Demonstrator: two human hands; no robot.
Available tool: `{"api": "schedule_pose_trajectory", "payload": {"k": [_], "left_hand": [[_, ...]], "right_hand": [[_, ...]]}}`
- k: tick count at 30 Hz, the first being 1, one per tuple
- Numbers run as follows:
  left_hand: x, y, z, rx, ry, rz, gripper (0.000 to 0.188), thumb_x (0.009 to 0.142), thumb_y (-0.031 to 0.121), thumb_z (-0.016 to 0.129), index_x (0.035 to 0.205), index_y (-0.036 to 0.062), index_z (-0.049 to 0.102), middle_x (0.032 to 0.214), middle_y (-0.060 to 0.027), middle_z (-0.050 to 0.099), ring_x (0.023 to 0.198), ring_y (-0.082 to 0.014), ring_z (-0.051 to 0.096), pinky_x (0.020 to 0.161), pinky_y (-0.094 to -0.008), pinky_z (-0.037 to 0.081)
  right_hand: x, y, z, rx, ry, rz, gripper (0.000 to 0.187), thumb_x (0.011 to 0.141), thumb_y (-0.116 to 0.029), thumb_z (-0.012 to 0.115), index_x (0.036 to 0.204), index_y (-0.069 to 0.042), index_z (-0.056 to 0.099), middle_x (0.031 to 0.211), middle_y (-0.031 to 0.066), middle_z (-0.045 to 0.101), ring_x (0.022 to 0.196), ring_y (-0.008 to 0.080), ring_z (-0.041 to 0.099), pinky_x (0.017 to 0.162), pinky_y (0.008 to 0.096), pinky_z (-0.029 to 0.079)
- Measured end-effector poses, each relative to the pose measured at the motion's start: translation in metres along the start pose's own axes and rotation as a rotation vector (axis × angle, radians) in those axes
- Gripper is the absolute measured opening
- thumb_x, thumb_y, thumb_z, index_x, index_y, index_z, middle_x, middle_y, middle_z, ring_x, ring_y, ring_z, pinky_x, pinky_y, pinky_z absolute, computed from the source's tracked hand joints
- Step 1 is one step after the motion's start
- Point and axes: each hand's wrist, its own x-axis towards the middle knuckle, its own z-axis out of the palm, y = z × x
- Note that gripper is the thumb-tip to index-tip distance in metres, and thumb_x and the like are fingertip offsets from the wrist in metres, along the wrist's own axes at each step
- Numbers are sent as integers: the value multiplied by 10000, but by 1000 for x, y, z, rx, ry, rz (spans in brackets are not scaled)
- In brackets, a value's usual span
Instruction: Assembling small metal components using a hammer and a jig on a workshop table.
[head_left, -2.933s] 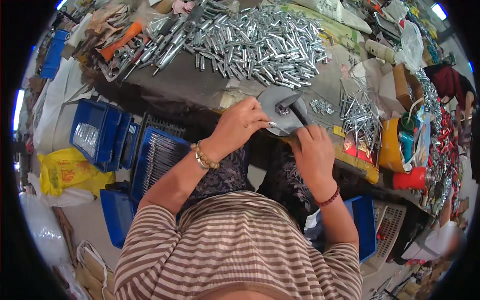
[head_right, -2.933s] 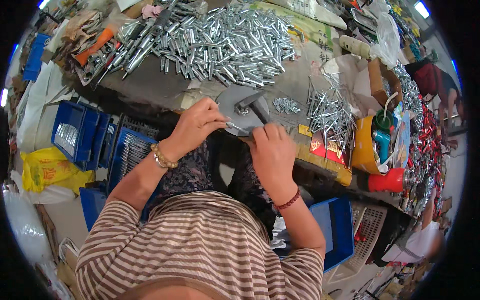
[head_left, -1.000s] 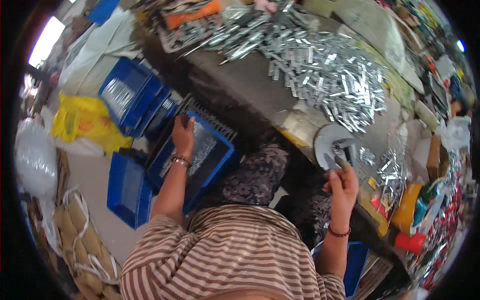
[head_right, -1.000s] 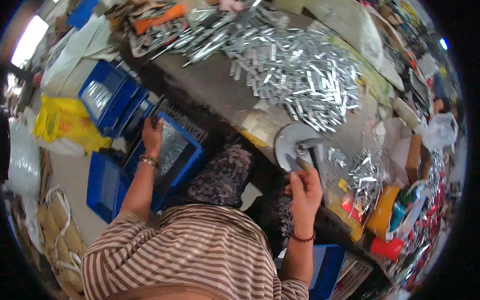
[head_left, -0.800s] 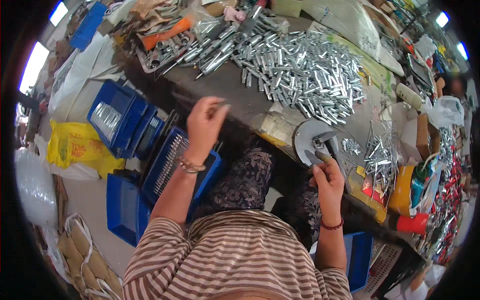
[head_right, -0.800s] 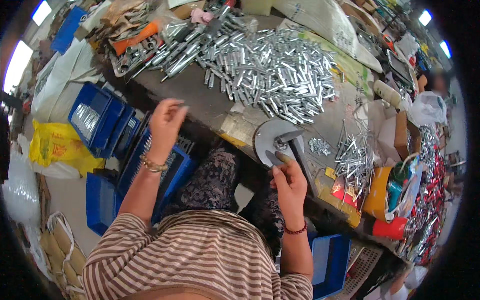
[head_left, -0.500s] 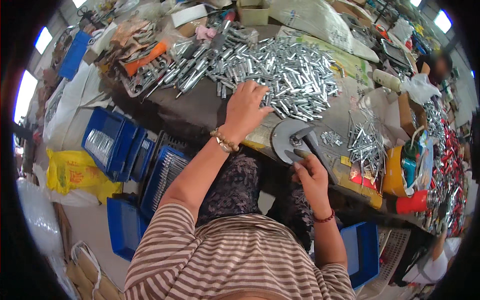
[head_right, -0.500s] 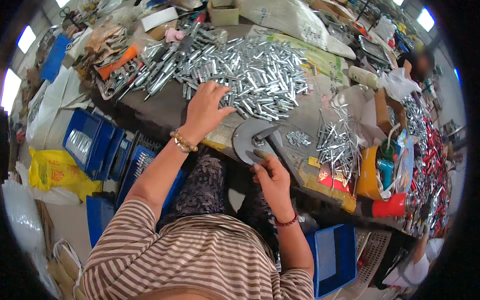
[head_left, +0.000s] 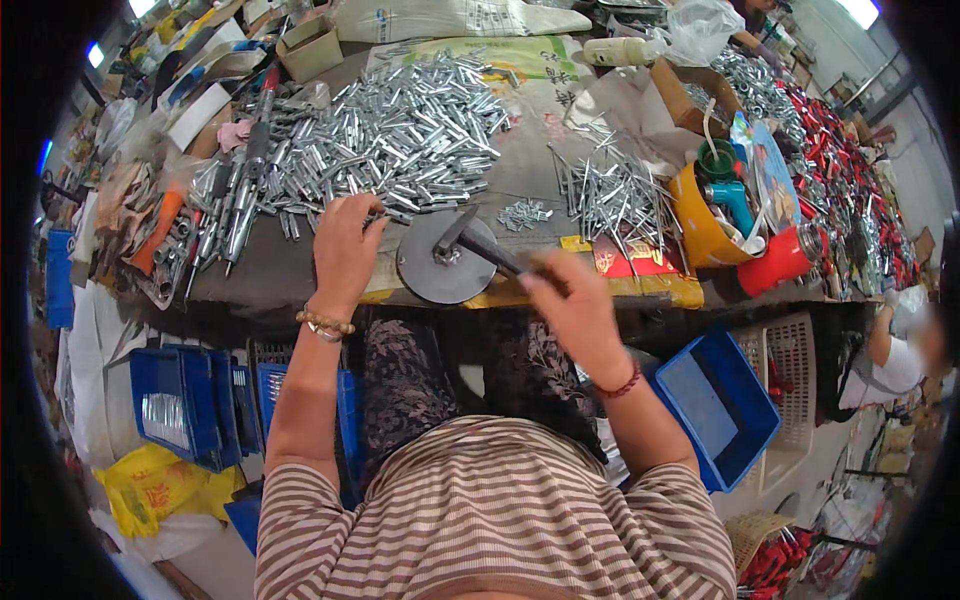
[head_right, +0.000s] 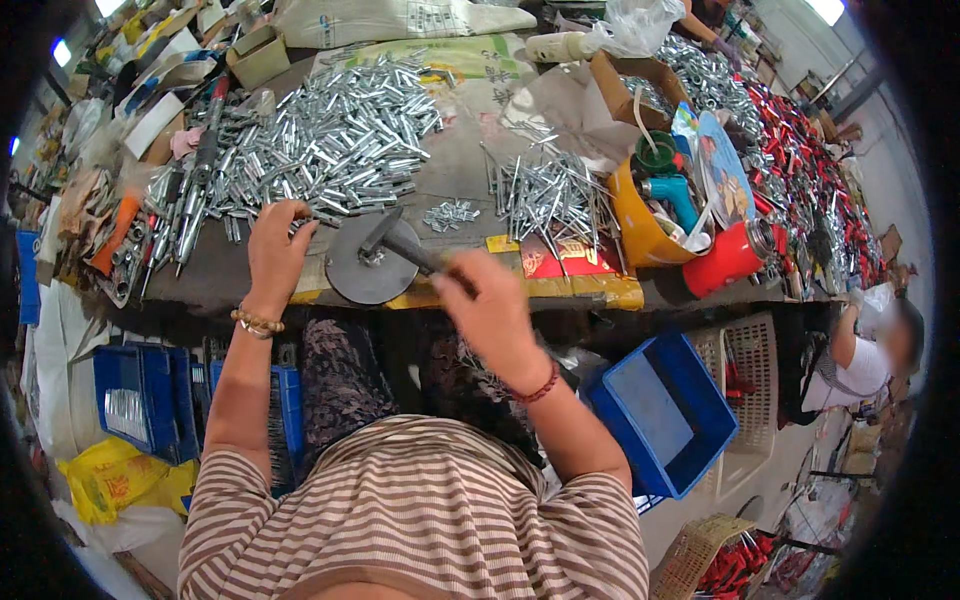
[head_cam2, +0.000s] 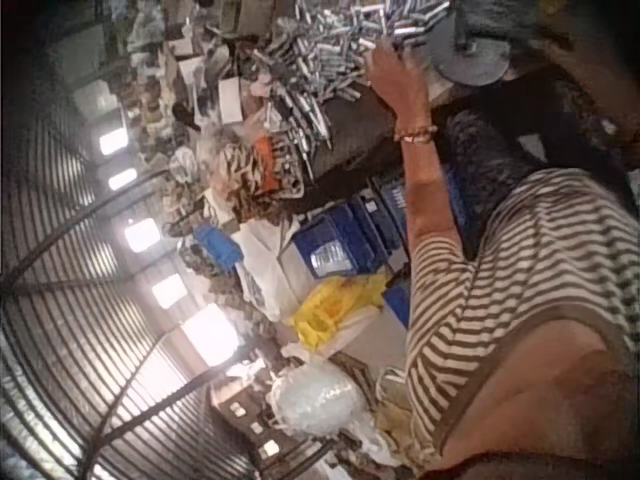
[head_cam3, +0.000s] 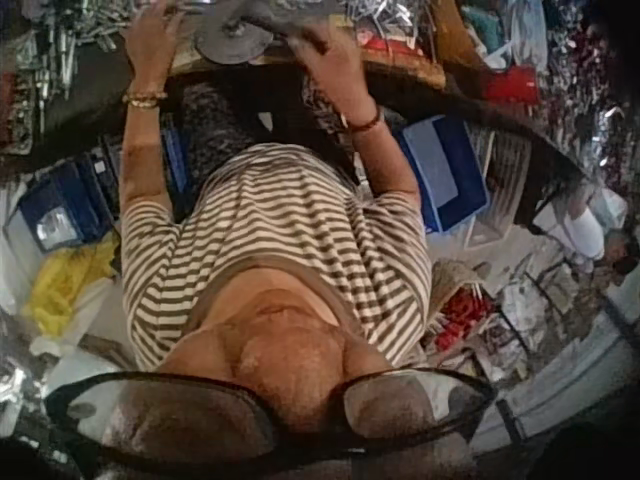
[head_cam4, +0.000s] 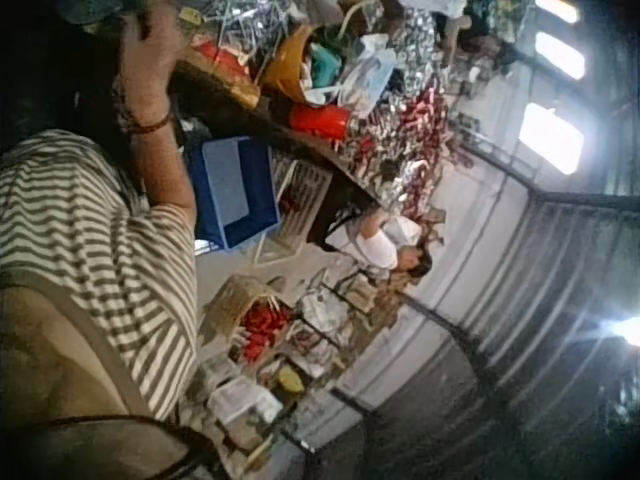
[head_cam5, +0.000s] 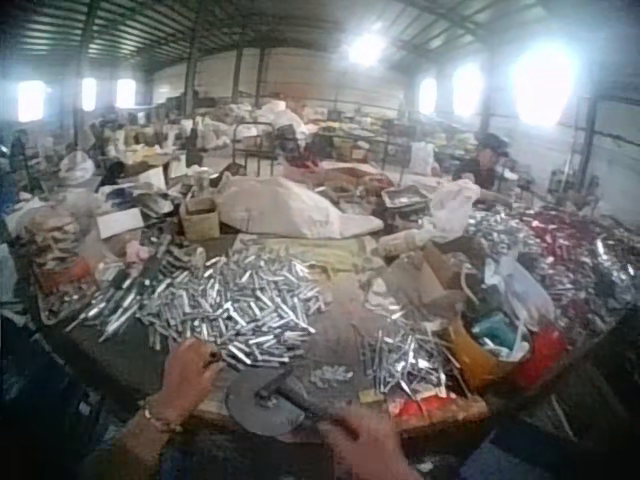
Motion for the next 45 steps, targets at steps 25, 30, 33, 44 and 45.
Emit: {"api": "schedule_pose_trajectory", "payload": {"k": [25,30,33,44,45], "left_hand": [[-55,60,-11,-240,-202,-44,153,841,117,775,956,40,711,959,-100,640,950,-319,609,848,-418,490],[-59,59,-11,-192,-192,-7,147,845,124,778,974,64,743,929,-93,632,904,-296,629,775,-396,506],[-62,61,-13,-195,-189,-42,144,848,127,778,986,89,771,918,-82,633,873,-288,638,739,-391,510],[-63,59,-8,-180,-161,-28,156,849,134,782,1003,106,782,915,-71,630,849,-280,637,715,-390,512],[-63,59,-8,-179,-159,-32,158,849,129,782,1005,107,781,915,-71,628,845,-280,636,713,-390,513]], "right_hand": [[22,-7,-3,-416,-165,-307,207,759,-14,721,955,-61,677,912,107,626,914,341,645,773,449,531],[23,-3,27,-433,-227,-447,179,752,-29,739,910,-76,669,902,86,604,882,323,638,753,447,531],[26,-4,33,-457,-247,-467,172,744,-43,749,890,-82,666,893,76,593,869,306,634,747,437,530],[31,-2,36,-485,-242,-535,130,767,-43,720,880,-89,678,877,63,590,856,286,633,751,413,516],[32,-3,36,-479,-251,-537,132,764,-37,715,881,-88,679,877,65,589,862,288,631,758,414,512]]}}
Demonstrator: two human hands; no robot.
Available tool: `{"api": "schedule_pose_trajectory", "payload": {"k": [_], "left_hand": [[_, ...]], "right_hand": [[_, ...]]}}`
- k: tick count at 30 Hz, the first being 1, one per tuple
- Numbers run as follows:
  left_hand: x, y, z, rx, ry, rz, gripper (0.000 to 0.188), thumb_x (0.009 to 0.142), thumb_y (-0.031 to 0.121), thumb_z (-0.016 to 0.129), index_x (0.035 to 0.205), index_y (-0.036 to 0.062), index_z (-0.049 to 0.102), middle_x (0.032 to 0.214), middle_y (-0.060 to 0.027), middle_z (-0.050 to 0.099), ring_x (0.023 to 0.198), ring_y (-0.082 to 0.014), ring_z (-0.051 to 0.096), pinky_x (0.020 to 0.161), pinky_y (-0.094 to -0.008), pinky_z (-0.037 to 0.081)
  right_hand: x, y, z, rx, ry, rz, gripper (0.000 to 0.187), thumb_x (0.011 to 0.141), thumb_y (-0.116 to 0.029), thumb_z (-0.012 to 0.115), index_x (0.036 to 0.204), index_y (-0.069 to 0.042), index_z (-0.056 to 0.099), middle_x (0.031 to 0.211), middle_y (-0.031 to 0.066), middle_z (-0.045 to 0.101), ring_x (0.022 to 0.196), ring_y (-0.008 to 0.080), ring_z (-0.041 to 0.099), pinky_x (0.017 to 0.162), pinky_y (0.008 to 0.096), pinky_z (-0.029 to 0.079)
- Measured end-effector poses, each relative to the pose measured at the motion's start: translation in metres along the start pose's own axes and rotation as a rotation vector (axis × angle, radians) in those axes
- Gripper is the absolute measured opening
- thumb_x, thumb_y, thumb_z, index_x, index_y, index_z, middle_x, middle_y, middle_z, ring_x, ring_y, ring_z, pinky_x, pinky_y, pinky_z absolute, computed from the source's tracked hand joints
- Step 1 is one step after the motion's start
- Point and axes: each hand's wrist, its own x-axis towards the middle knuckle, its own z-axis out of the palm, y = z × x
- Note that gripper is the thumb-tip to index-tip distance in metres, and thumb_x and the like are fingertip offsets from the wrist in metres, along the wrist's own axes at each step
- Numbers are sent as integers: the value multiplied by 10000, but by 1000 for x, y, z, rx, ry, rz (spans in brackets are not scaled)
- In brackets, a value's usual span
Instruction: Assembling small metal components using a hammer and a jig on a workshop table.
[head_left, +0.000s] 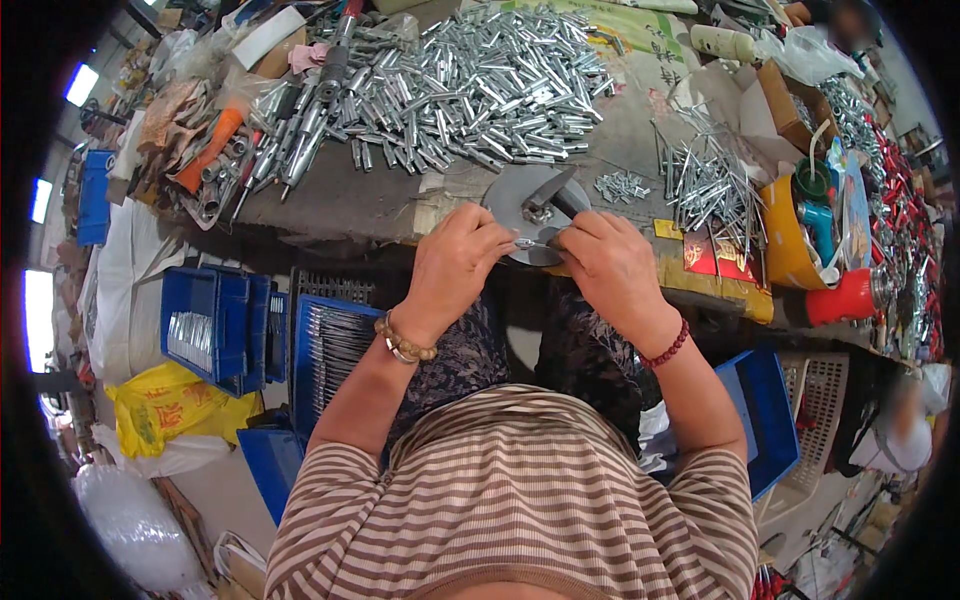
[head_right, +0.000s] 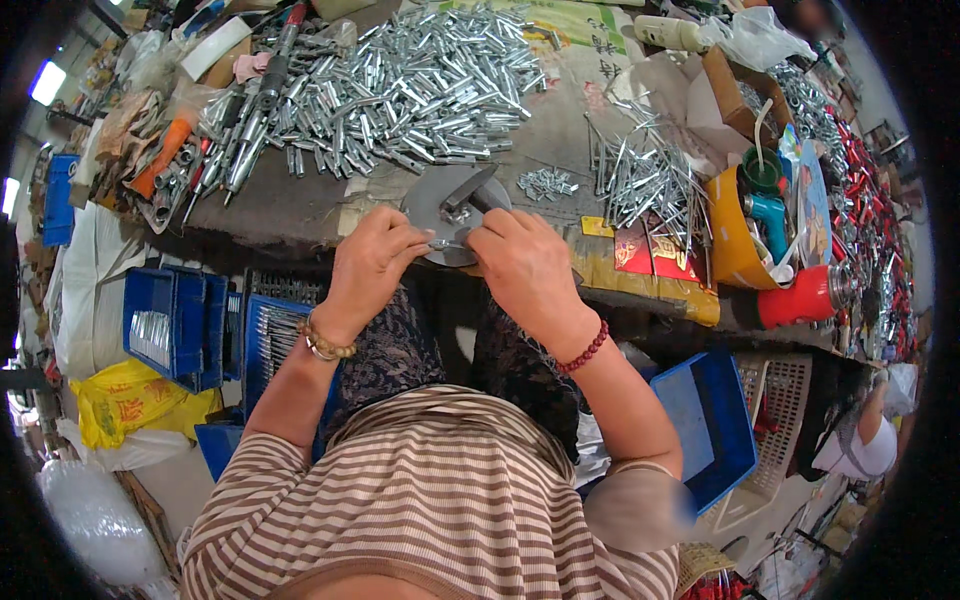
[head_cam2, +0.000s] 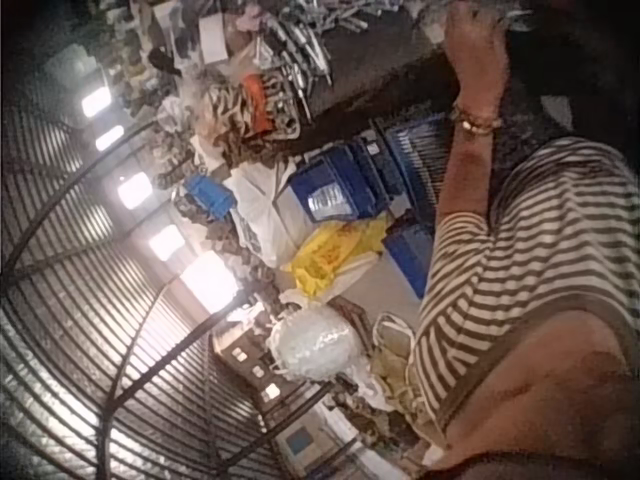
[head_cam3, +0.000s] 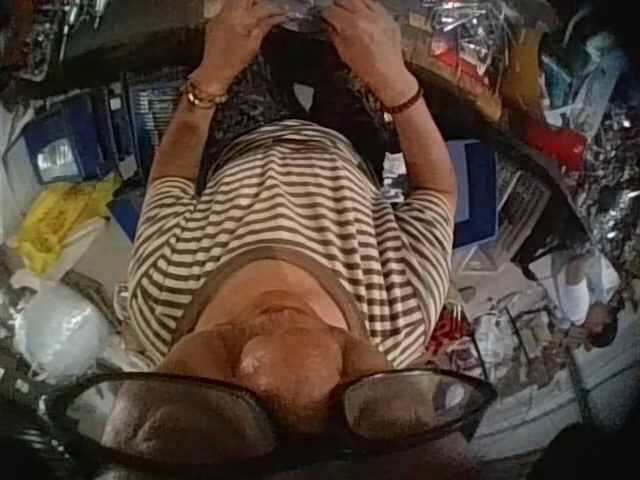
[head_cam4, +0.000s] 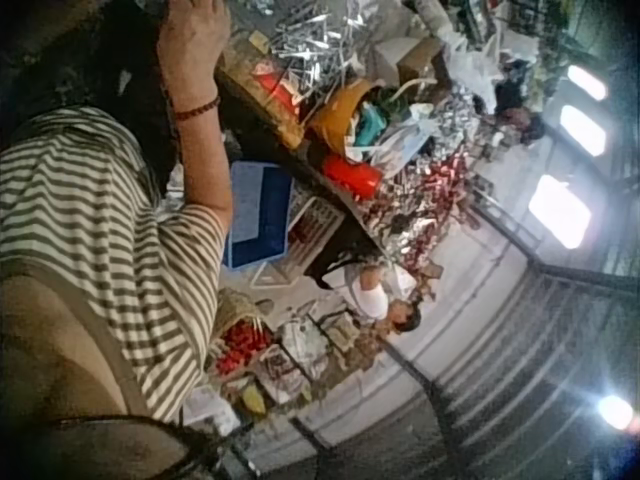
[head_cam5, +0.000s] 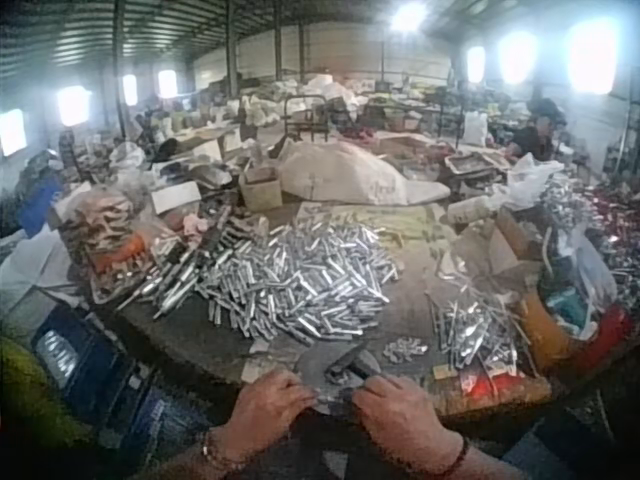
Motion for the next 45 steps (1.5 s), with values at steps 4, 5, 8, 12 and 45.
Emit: {"api": "schedule_pose_trajectory", "payload": {"k": [4,5,8,12,45], "left_hand": [[1,2,1,-7,1,16,155,851,120,778,1005,105,779,917,-72,623,838,-282,636,710,-389,513],[2,1,0,6,-10,23,155,852,116,776,1006,103,775,918,-73,620,836,-282,637,708,-391,513],[2,1,-2,13,-20,37,154,855,108,774,1009,100,769,917,-75,614,834,-282,636,705,-391,511],[1,0,-3,13,-24,47,156,856,97,773,1012,99,764,916,-76,605,830,-281,632,699,-388,508],[-6,-6,5,34,50,88,167,832,116,778,996,111,749,945,-58,627,869,-268,654,724,-383,532]], "right_hand": [[4,4,5,27,-18,-22,151,747,-27,704,885,-83,682,874,71,585,889,296,627,786,424,505],[3,4,7,19,-16,-16,151,747,-27,704,885,-83,682,874,71,585,889,296,627,786,424,505],[4,4,7,36,-22,-53,164,741,-28,701,896,-81,689,871,73,582,909,298,624,806,423,501],[1,8,2,17,42,16,161,749,-48,722,904,-82,701,883,83,602,892,307,639,778,438,518],[13,-6,20,294,-3,118,142,808,-31,743,920,-27,656,932,133,604,917,374,597,765,467,446]]}}
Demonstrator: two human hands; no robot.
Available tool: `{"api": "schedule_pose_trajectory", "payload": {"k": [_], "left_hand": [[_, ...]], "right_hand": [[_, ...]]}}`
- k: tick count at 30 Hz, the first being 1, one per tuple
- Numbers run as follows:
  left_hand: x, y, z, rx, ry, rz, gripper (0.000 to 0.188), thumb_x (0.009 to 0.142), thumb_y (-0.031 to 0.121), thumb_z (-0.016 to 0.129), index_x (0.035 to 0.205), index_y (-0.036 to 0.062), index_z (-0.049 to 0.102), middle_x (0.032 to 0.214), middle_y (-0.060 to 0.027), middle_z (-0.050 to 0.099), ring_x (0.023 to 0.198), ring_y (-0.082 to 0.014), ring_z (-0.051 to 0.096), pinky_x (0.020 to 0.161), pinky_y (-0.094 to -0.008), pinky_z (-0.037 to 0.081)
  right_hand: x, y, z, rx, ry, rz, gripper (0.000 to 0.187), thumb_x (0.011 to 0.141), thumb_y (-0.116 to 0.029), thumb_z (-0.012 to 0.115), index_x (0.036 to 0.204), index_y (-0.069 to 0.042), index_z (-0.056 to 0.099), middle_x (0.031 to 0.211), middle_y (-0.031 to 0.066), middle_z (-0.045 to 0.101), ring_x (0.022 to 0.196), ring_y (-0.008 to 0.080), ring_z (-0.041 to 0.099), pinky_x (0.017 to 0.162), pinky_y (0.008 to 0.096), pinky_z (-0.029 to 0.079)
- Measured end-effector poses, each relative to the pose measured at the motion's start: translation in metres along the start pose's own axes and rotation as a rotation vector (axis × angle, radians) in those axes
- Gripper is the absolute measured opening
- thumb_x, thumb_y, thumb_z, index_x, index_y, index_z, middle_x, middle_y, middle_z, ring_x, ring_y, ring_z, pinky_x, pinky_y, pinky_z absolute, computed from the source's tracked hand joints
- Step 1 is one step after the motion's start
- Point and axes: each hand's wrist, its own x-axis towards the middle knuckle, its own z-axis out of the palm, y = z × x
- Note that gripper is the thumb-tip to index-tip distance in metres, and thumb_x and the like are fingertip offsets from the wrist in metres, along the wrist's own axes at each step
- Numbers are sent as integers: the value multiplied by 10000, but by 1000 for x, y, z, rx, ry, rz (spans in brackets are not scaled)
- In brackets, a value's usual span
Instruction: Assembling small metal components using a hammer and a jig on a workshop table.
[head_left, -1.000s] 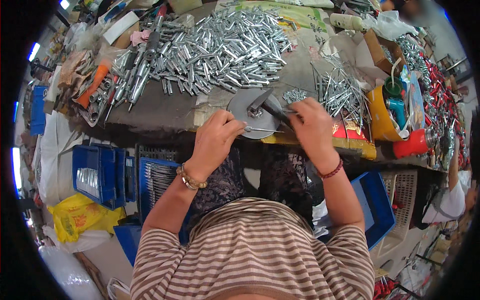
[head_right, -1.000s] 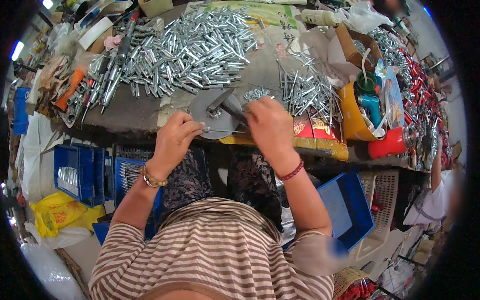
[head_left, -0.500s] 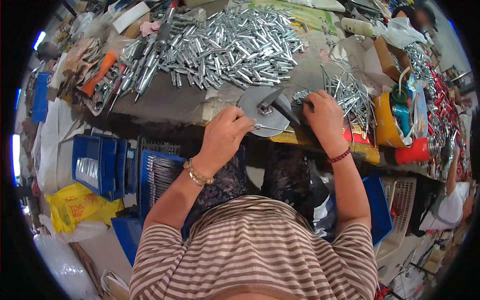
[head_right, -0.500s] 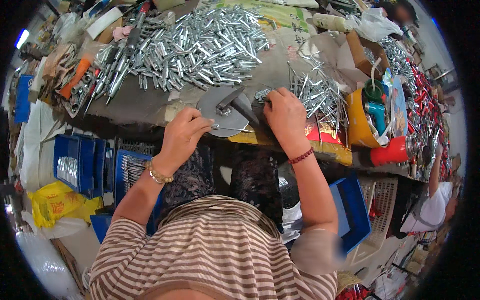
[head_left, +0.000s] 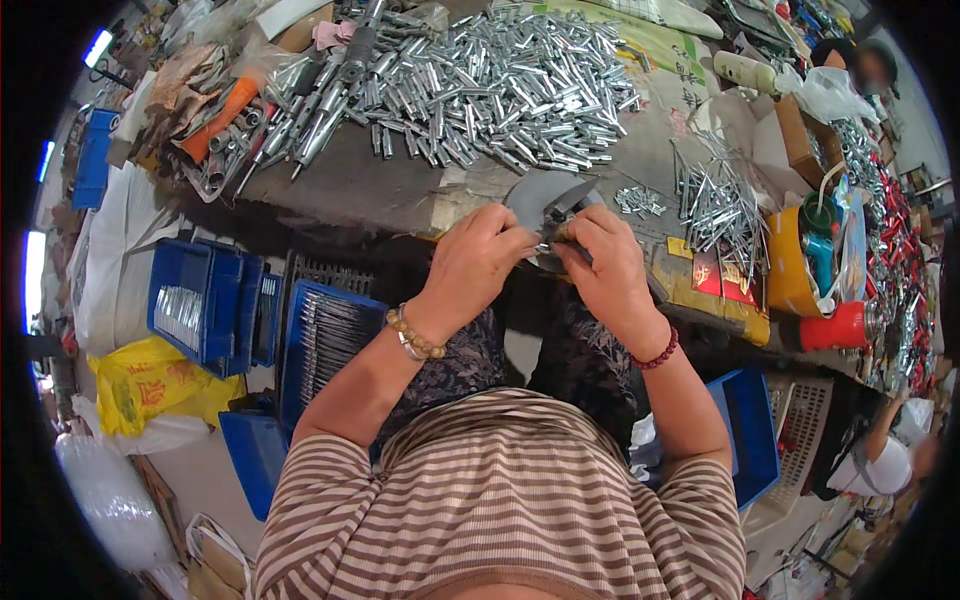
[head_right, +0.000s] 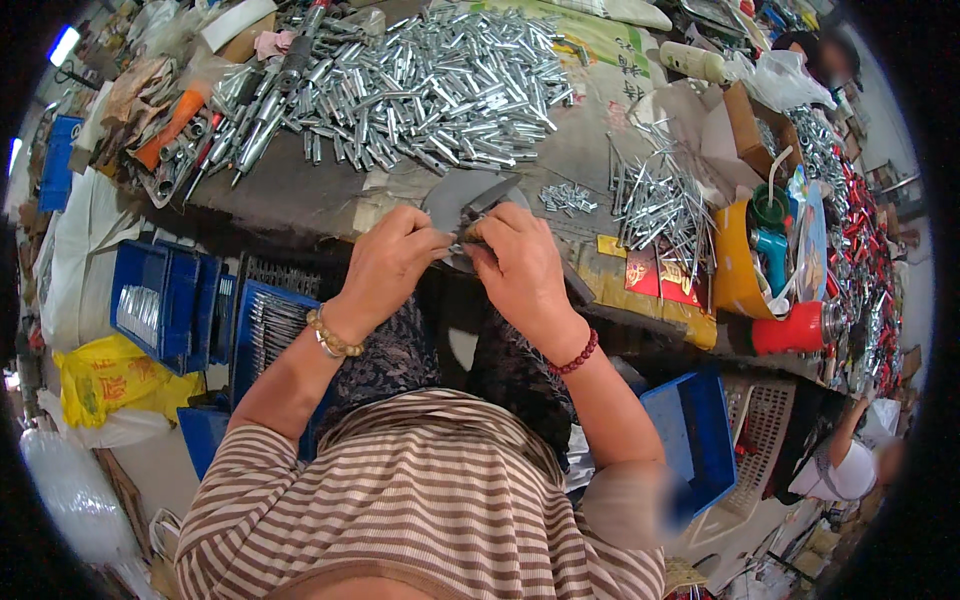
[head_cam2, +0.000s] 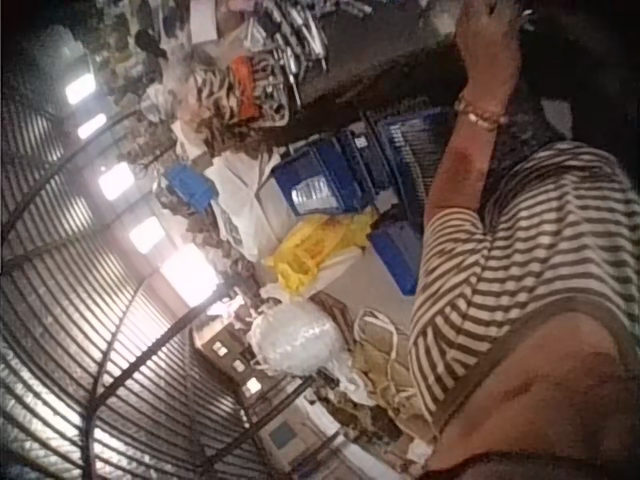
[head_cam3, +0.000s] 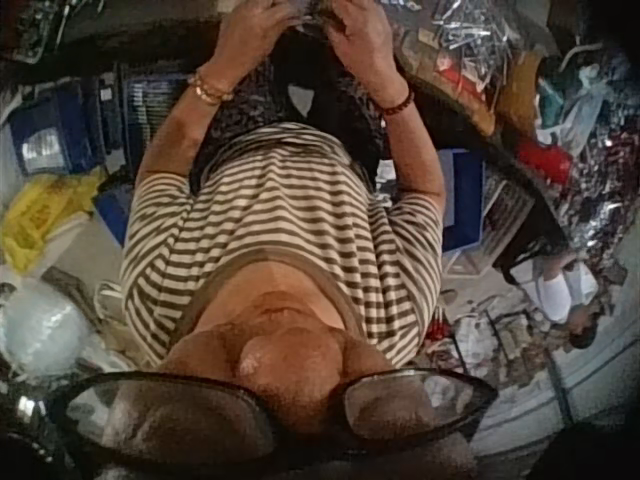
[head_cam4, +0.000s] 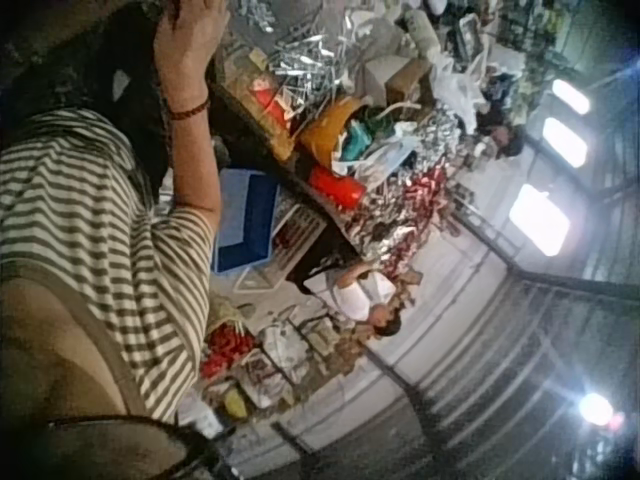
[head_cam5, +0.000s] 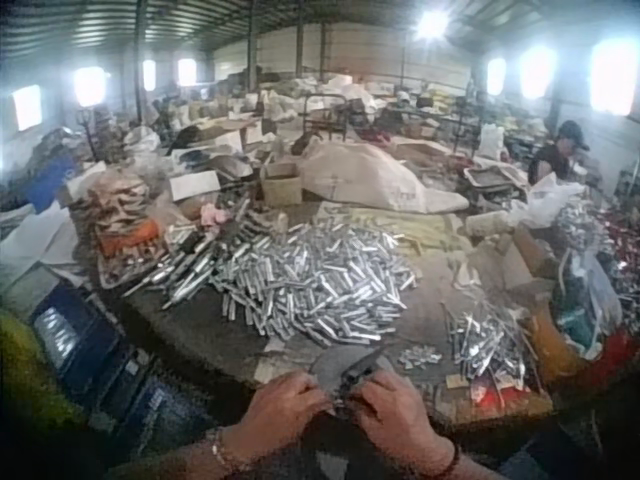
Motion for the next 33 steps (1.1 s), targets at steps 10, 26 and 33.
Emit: {"api": "schedule_pose_trajectory", "payload": {"k": [10,26,33], "left_hand": [[7,-7,0,-23,11,13,165,831,109,780,990,109,734,943,-57,617,876,-275,647,717,-400,531],[-7,-8,13,-74,46,18,113,889,199,708,932,102,669,993,-89,588,936,-305,636,814,-421,518],[-6,-8,8,-78,24,-13,116,891,194,713,968,112,685,1005,-79,582,958,-300,630,833,-416,512]], "right_hand": [[8,-3,2,-142,-22,-91,198,819,-27,729,984,-41,621,980,123,580,958,350,592,794,458,436],[-10,-4,-7,-400,22,-24,271,810,-44,731,1067,-31,646,1037,151,610,1026,397,579,880,514,463],[-7,14,-30,-401,-93,200,380,818,-13,727,1190,4,654,1079,203,624,1020,430,603,872,504,491]]}}
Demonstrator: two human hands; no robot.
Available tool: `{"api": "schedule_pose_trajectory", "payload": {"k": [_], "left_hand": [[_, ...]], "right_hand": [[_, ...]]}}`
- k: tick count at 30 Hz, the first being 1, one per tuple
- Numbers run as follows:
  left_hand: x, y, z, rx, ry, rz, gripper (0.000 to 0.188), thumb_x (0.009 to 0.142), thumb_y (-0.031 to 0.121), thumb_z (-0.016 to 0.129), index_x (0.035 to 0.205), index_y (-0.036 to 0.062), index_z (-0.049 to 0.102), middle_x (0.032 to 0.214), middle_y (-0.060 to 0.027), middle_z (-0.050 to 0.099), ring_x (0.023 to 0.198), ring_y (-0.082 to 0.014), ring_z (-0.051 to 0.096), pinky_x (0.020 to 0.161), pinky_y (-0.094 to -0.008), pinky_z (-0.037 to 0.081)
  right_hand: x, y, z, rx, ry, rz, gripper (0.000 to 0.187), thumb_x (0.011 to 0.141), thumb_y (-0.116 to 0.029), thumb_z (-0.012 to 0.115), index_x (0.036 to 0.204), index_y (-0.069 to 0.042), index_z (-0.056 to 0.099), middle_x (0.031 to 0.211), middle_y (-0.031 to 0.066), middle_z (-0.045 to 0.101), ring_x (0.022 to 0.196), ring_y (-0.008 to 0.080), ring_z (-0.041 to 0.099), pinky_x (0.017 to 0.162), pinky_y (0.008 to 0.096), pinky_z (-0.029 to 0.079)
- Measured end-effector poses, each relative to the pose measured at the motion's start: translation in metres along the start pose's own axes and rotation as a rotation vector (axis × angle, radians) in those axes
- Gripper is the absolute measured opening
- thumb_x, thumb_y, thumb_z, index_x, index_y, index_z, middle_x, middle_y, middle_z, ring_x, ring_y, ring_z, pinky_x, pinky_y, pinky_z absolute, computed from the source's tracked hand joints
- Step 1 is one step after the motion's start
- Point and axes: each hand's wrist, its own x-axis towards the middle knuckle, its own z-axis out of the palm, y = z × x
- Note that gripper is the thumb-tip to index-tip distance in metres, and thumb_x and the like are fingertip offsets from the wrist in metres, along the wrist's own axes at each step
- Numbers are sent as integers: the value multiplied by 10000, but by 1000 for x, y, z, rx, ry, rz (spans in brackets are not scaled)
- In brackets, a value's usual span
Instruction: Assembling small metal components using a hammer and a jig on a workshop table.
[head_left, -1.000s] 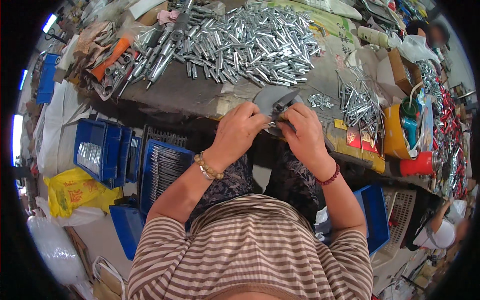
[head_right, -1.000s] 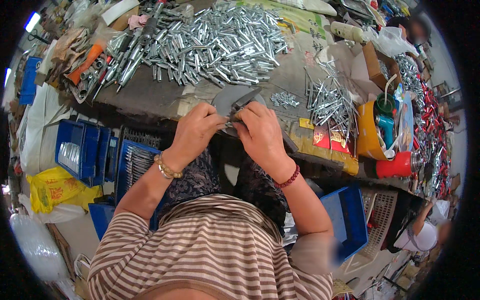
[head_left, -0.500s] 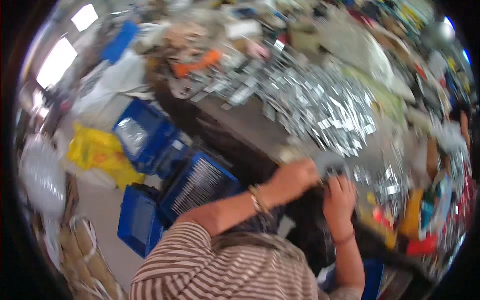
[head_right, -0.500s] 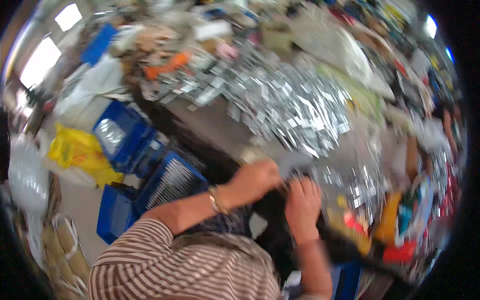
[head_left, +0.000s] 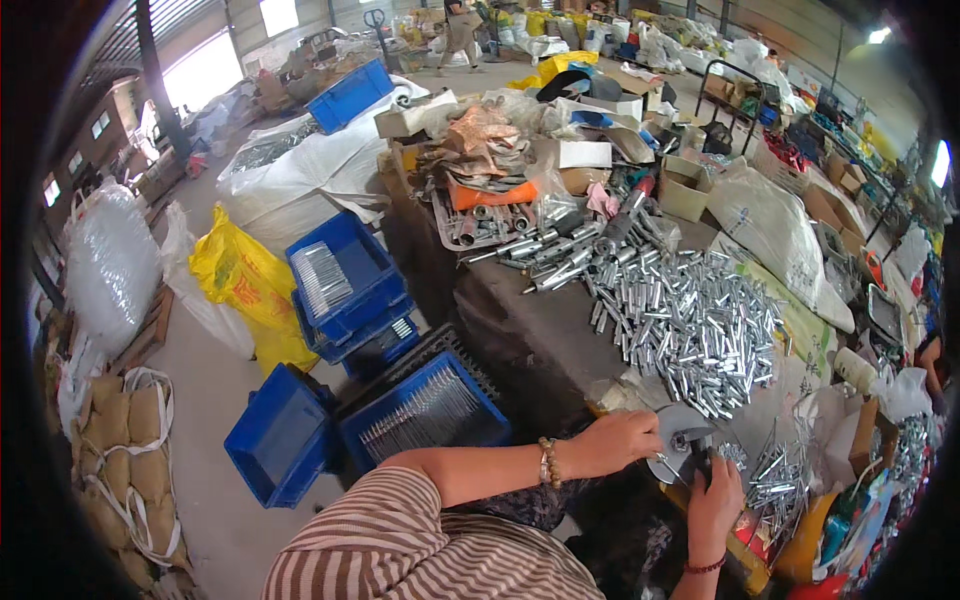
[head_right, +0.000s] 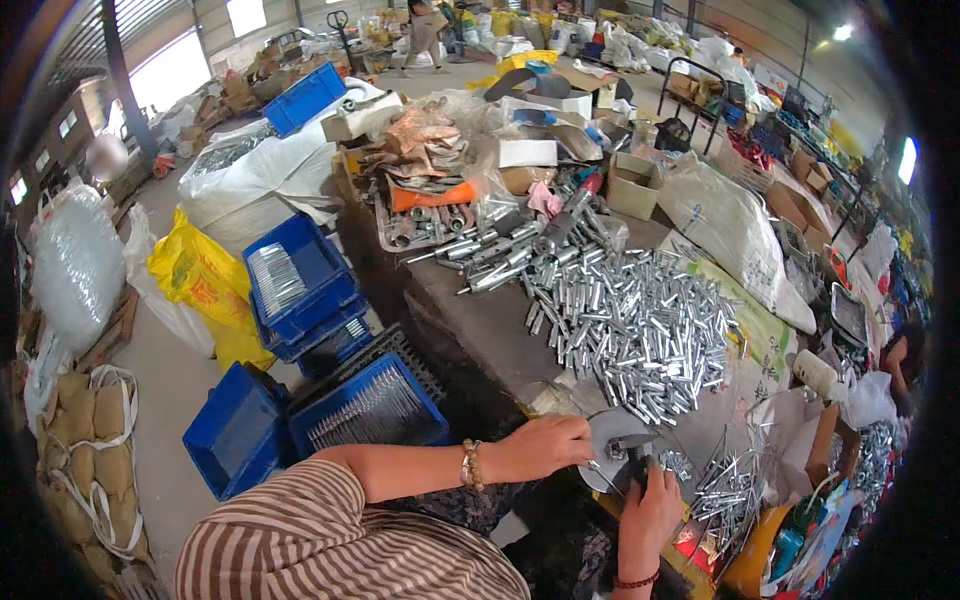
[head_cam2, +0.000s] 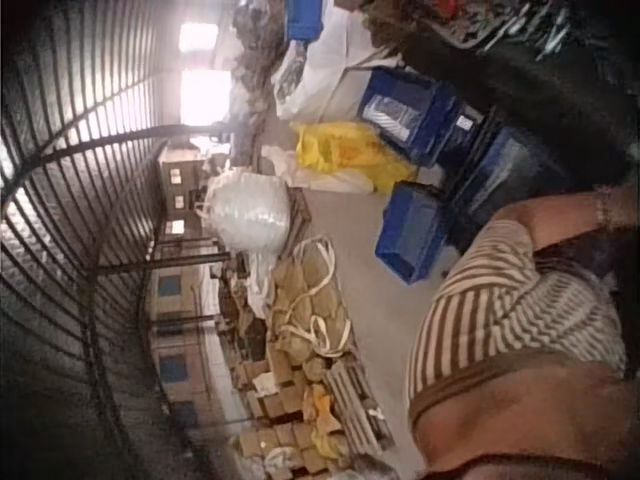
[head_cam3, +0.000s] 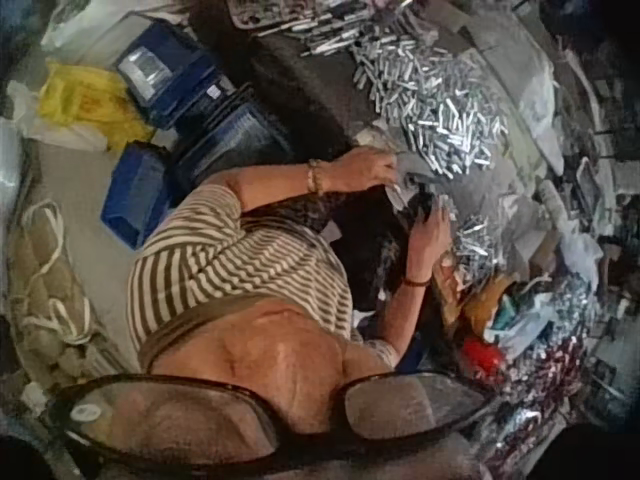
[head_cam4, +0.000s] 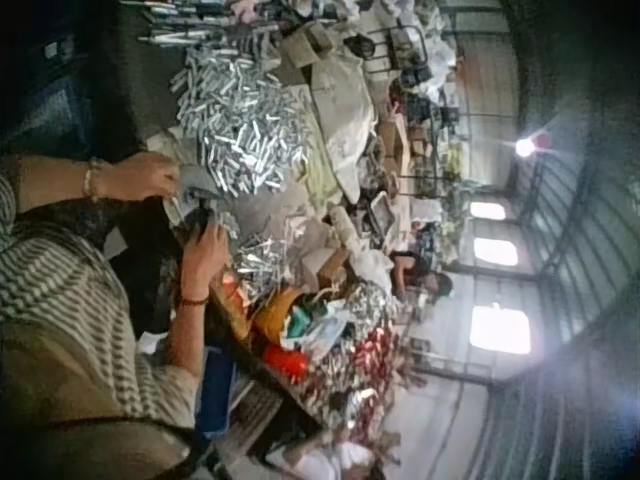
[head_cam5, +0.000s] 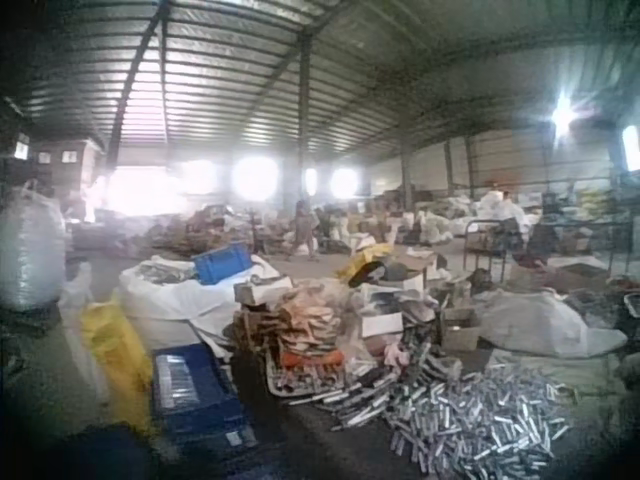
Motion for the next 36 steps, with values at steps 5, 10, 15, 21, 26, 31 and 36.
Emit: {"api": "schedule_pose_trajectory", "payload": {"k": [5,10,15,21,26,31,36], "left_hand": [[-5,8,9,-42,35,36,107,920,188,690,968,94,674,994,-91,582,937,-306,630,818,-427,511],[-3,-2,12,27,-72,59,104,938,180,640,947,77,658,924,-133,583,915,-336,620,767,-446,517],[7,0,-15,44,-44,-33,89,893,147,733,956,84,734,950,-101,621,900,-309,649,751,-409,534],[11,-2,-9,-12,-37,-6,134,859,92,762,991,89,737,952,-75,616,878,-300,644,724,-404,524],[7,5,-5,-9,-41,-14,145,840,81,771,981,82,734,950,-72,606,889,-294,643,738,-414,519],[6,6,-5,-5,-44,-67,140,827,71,774,961,77,732,948,-67,595,901,-290,637,748,-425,512],[7,3,-4,-12,-25,-35,221,800,40,795,1011,76,739,949,-76,610,871,-297,642,718,-409,518]], "right_hand": [[-17,13,-1,129,52,20,366,834,9,711,1194,14,649,1089,212,627,1030,441,604,878,492,496],[-37,-1,-24,212,84,-2,325,889,-7,697,1210,15,648,1061,224,619,981,458,611,841,470,510],[-26,-23,-29,195,180,-116,331,888,5,700,1215,-42,676,1005,173,623,826,387,658,691,428,527],[-36,-26,-27,240,170,-65,312,868,29,698,1165,-65,706,979,130,635,764,347,663,655,402,530],[-40,-32,-20,190,294,-173,176,869,28,708,1039,-11,682,968,151,622,758,321,644,659,394,513],[-40,-36,-20,88,170,-161,167,855,16,698,1007,-52,712,1002,94,668,783,301,679,662,376,540],[-42,-37,-22,214,383,-89,229,837,31,678,1024,-82,744,1033,75,689,805,273,706,668,358,561]]}}
